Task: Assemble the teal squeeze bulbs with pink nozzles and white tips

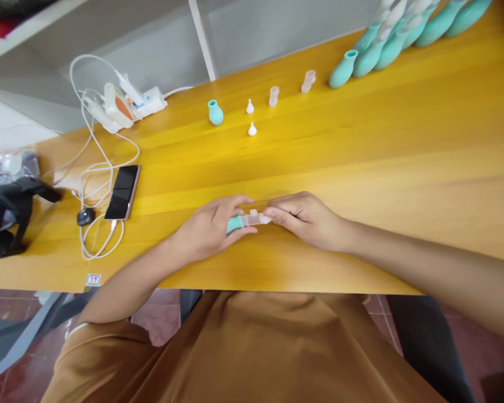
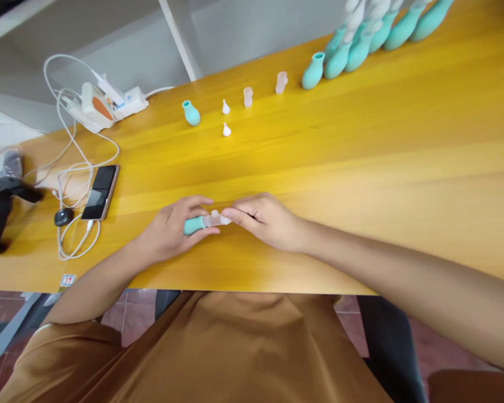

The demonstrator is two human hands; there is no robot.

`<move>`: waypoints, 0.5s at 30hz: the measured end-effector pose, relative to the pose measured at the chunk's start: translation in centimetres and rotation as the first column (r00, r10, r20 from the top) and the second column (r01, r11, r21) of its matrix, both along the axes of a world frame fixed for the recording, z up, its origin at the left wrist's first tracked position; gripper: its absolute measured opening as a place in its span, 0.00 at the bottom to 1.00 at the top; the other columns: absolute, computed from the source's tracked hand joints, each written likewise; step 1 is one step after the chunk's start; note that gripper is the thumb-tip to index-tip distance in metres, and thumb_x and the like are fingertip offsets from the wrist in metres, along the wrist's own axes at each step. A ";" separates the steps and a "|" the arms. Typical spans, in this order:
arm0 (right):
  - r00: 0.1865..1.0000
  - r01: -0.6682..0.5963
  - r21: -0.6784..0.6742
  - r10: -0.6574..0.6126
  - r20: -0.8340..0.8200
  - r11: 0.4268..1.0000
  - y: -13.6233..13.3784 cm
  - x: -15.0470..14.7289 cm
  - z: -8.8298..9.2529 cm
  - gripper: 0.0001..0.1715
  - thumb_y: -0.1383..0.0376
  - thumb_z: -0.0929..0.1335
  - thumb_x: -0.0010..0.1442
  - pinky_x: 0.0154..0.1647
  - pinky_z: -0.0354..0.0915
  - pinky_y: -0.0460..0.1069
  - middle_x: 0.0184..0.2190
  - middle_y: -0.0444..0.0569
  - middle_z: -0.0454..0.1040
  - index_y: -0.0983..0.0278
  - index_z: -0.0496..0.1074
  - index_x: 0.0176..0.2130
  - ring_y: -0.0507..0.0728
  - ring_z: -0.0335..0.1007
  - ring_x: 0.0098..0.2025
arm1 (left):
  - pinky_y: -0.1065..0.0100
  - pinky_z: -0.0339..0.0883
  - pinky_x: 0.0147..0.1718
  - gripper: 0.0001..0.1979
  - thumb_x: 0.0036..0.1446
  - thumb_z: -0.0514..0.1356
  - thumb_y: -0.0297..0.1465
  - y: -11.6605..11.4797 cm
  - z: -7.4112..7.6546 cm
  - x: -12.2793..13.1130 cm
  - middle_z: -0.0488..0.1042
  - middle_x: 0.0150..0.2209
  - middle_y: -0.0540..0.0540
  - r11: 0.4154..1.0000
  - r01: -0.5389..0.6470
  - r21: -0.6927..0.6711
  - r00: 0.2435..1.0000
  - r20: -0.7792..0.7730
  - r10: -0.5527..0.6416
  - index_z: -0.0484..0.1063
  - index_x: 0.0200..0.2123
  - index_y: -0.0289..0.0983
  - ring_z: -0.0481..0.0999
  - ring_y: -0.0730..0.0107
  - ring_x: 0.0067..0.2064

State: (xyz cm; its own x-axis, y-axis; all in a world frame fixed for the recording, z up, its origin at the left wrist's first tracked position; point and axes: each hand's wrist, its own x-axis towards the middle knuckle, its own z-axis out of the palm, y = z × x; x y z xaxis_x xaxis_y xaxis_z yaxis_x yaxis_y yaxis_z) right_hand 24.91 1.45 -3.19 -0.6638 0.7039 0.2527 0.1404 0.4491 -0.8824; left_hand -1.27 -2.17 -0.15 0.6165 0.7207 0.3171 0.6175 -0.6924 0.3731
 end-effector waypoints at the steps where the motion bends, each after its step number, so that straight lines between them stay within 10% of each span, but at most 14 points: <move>1: 1.000 -0.001 0.001 0.001 0.002 1.000 0.0 0.0 0.0 0.36 0.44 0.61 0.80 0.28 0.53 0.46 0.22 0.40 0.57 0.63 0.62 0.27 0.48 0.54 0.24 | 0.59 0.83 0.52 0.26 0.72 0.66 0.43 0.0 0.0 0.0 0.84 0.51 0.39 1.000 0.009 0.003 1.000 -0.011 -0.009 0.63 0.64 0.38 0.90 0.59 0.49; 15: 0.997 0.037 -0.089 -0.042 -0.059 0.995 -0.2 -0.2 0.6 0.36 0.43 0.61 0.79 0.28 0.53 0.47 0.23 0.40 0.55 0.62 0.59 0.27 0.48 0.50 0.24 | 0.63 0.80 0.44 0.25 0.70 0.67 0.44 -0.9 0.1 1.1 0.81 0.47 0.44 0.985 -0.172 0.000 0.977 0.131 0.171 0.63 0.59 0.40 0.87 0.63 0.45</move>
State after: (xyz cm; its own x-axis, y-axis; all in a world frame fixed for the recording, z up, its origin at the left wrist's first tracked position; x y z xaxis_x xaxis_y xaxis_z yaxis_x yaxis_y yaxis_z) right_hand 24.75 1.22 -2.54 -0.6205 0.7504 0.2278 0.1012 0.3646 -0.9257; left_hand -0.19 -3.05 -0.03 0.4368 0.8081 0.3951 0.6739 -0.5850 0.4513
